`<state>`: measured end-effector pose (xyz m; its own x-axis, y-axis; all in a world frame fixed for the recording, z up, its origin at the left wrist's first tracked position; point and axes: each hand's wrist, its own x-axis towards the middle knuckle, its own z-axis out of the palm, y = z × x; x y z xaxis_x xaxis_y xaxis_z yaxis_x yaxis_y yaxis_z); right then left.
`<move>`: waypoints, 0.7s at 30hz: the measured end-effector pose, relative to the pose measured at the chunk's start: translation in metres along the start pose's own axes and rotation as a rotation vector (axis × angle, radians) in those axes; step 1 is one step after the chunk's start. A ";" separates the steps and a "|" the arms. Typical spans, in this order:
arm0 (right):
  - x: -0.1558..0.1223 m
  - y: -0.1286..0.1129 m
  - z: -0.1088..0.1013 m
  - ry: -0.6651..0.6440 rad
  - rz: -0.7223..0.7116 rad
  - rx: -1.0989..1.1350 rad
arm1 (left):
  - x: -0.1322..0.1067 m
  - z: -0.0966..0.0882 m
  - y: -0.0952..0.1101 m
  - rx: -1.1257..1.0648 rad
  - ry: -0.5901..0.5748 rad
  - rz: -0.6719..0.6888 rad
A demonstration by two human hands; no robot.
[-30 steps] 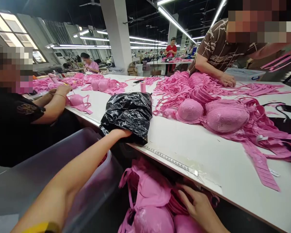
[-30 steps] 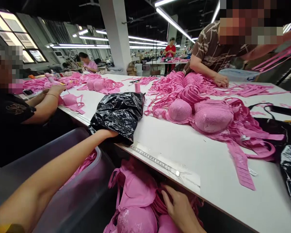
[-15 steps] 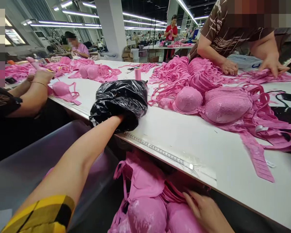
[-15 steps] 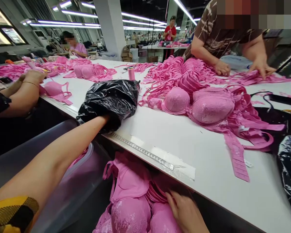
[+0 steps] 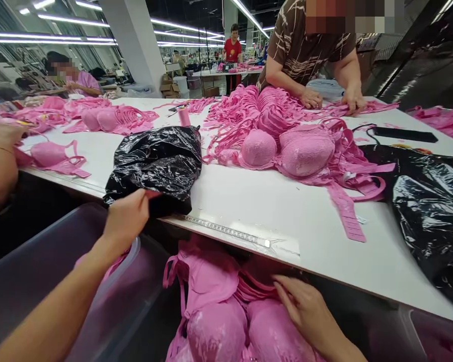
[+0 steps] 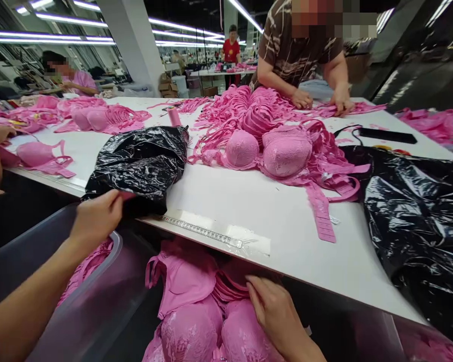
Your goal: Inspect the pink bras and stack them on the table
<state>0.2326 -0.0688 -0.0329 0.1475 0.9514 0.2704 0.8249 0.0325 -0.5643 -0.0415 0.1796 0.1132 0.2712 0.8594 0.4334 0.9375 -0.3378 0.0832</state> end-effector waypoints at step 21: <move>0.015 -0.052 0.003 -0.531 0.435 1.093 | -0.186 0.034 0.086 -1.202 -0.962 -0.401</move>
<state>0.1904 -0.0553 -0.0021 -0.1519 0.9432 -0.2954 -0.1451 -0.3169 -0.9373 -0.0040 0.0034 0.0096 0.5267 0.7178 -0.4553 0.3949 0.2678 0.8788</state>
